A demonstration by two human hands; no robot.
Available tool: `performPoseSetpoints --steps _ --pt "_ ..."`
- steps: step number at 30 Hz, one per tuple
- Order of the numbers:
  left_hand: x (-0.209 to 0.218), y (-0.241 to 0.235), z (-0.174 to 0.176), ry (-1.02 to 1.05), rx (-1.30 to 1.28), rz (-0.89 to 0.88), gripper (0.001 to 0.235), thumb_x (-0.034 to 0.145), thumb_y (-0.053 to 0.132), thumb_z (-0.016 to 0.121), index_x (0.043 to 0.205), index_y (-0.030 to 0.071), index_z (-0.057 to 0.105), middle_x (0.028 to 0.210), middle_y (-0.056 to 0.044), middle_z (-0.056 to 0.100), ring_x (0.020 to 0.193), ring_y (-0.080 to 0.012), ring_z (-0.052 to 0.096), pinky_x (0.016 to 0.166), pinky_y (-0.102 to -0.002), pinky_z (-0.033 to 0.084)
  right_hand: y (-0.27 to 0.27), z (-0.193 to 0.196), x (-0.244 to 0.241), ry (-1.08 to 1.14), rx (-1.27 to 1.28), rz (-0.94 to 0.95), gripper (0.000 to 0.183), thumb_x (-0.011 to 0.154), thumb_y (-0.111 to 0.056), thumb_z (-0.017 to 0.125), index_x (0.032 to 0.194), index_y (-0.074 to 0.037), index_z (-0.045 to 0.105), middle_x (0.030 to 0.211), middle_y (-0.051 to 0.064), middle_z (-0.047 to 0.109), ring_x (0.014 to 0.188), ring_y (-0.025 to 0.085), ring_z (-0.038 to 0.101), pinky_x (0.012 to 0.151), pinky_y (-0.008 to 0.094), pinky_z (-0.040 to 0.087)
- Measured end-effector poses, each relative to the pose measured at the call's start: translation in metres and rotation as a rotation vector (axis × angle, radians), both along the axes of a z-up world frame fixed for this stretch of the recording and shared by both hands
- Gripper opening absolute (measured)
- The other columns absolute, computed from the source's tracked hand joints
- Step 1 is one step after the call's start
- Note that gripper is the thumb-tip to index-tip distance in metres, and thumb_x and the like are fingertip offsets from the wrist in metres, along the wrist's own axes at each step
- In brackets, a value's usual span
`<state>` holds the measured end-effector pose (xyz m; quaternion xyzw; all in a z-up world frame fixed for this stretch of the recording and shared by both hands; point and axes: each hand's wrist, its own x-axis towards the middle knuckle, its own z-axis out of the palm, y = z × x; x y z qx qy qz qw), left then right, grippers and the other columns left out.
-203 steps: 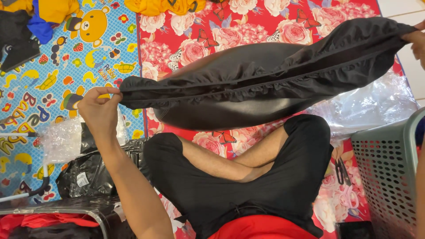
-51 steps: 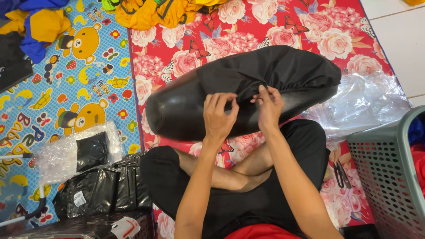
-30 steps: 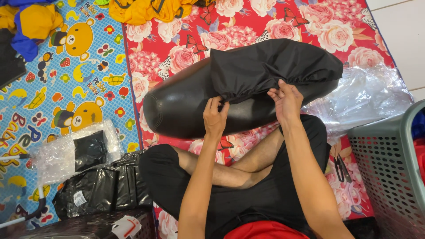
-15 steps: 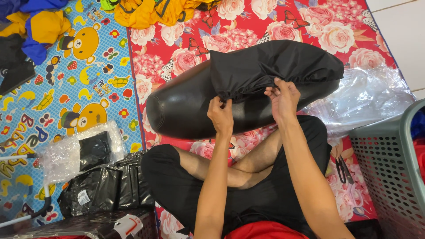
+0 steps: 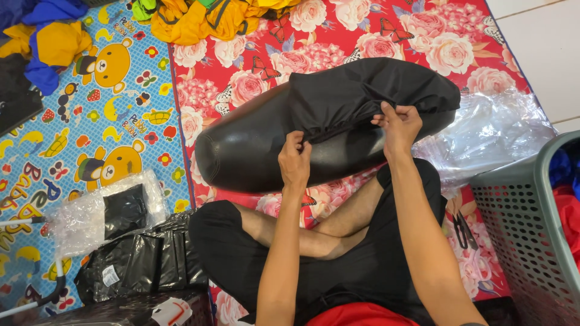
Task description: The person sits on the floor and fits a black elastic seat cover onto a black motorcycle seat. They pull the cover over the seat, smooth the fabric, and use a small green tool to tuck the edges under the seat's underside.
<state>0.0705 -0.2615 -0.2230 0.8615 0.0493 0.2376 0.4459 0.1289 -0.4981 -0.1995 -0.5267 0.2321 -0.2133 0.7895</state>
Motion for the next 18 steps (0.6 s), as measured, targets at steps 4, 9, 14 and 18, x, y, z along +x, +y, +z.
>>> performPoseSetpoints --steps 4,9,14,18 --pt "-0.001 0.02 0.0 0.005 0.073 -0.12 0.019 0.085 0.006 0.078 0.101 0.016 0.073 0.089 -0.003 0.074 0.081 -0.0189 0.074 0.066 -0.027 0.062 -0.005 -0.013 0.0 0.048 -0.254 0.077 0.034 0.089 -0.001 0.082 0.106 0.003 0.053 0.085 0.01 0.056 0.059 0.024 0.074 0.054 0.033 0.067" --pt "0.0 0.032 -0.001 -0.022 0.166 -0.204 0.015 0.086 0.01 0.081 0.097 0.018 0.075 0.085 0.001 0.071 0.081 -0.0166 0.072 0.069 -0.027 0.06 -0.004 -0.033 -0.001 0.036 -0.599 0.065 0.033 0.091 -0.005 0.083 0.105 0.0 0.053 0.096 0.017 0.062 0.059 0.026 0.074 0.058 0.034 0.063" --pt "0.004 0.039 0.008 -0.05 0.284 -0.262 0.012 0.088 0.017 0.08 0.097 0.022 0.074 0.085 0.005 0.068 0.085 -0.0158 0.069 0.075 -0.031 0.055 -0.006 -0.035 -0.003 0.022 -0.741 -0.007 0.017 0.095 -0.006 0.079 0.096 -0.005 0.063 0.075 0.006 0.069 0.055 0.019 0.071 0.055 0.028 0.056" --pt "0.002 0.037 0.012 -0.042 0.373 -0.277 0.011 0.089 0.021 0.08 0.097 0.024 0.074 0.085 0.006 0.066 0.084 -0.016 0.066 0.074 -0.032 0.05 -0.001 -0.031 -0.014 -0.082 -1.159 -0.002 0.01 0.094 0.007 0.076 0.097 0.004 0.067 0.089 0.014 0.061 0.068 0.027 0.071 0.055 0.033 0.061"
